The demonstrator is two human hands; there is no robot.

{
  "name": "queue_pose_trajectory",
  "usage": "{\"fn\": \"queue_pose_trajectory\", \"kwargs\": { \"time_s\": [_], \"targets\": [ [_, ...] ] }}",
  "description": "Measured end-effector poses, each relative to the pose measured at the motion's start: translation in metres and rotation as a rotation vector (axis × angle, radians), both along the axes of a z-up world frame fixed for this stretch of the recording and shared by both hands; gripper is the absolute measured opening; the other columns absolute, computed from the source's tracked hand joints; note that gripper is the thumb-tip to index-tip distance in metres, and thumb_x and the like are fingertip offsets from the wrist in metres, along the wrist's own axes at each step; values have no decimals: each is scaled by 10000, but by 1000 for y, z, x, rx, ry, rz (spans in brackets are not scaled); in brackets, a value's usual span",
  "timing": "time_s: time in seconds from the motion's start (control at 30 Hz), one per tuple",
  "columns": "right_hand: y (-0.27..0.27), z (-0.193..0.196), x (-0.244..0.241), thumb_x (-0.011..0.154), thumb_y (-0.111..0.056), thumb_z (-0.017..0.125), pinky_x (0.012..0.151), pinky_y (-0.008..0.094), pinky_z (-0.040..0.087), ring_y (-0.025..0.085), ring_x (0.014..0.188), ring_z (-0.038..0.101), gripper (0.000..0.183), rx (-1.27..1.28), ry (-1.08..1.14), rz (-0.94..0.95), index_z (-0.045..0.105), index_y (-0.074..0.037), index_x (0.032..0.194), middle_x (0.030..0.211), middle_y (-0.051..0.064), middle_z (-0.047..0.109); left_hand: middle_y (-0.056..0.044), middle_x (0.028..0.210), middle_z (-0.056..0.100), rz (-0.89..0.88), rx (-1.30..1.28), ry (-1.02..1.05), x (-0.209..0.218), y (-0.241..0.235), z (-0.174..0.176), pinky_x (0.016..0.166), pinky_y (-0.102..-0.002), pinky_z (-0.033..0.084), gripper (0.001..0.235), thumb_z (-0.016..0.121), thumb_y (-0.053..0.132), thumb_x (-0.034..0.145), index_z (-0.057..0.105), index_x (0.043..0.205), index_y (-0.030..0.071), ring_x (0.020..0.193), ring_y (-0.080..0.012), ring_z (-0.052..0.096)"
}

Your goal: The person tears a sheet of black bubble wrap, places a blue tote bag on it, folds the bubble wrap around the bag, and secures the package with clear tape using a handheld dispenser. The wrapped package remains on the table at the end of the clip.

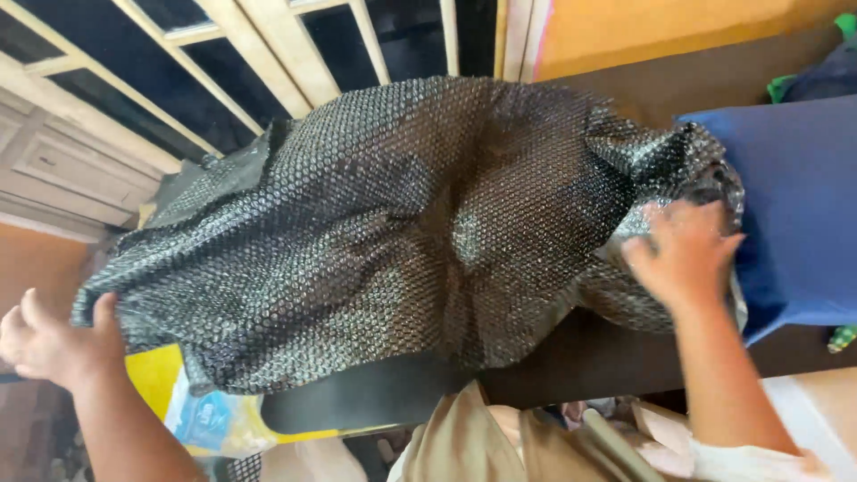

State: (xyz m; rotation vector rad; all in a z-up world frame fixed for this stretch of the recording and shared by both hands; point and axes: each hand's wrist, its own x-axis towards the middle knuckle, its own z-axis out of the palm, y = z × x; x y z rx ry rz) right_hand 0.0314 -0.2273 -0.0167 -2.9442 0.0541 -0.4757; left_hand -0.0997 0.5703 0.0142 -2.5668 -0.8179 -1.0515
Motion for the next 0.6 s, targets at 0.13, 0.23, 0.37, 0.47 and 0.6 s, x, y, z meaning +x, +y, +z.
{"fn": "queue_pose_trajectory", "kwargs": {
  "time_s": [0.13,0.23,0.37,0.47,0.6],
  "targets": [
    [28,-97,-10,785,-728,647,1131,805,10,389,1594,-149,1004,51,924,-100,137,-457,1606,1743,23,-77,-275,1516,383,-172,-92,207,5,-69,-13,954,-652,316,965,782,692,746,580,1469,85,1357,-473,331],
    [20,-144,-21,751,-692,790,1155,779,57,368,1588,-224,1198,75,1075,-169,5,-460,1627,1744,-1,-219,-210,1704,111,-219,-520,578,5,-161,-32,1141,-701,61,1066,617,824,686,370,1573,287,1546,-469,20],
    [-2,-160,-32,634,-702,899,1181,747,89,357,1594,-142,1485,12,961,-94,-91,-257,1648,1742,22,-176,-78,1737,-90,-202,-420,1102,4,-182,-106,1123,-771,119,1231,632,902,687,42,1644,400,1558,-480,-54],
    [-23,-156,-39,643,-787,808,1170,764,47,321,1605,-168,1389,-26,973,-151,-40,-334,1646,1749,-35,-127,15,1747,-146,-74,-495,1114,11,-158,-117,1122,-797,69,1322,893,714,585,70,1600,512,1580,-418,-48],
    [-40,-130,-41,733,-764,774,1173,734,139,255,1615,-154,1295,-56,1144,-153,-75,-398,1639,1739,-115,-219,-43,1745,-34,-37,-515,1168,21,-161,-95,1131,-783,108,1391,973,681,521,103,1594,519,1577,-438,-8]
  ]
}}
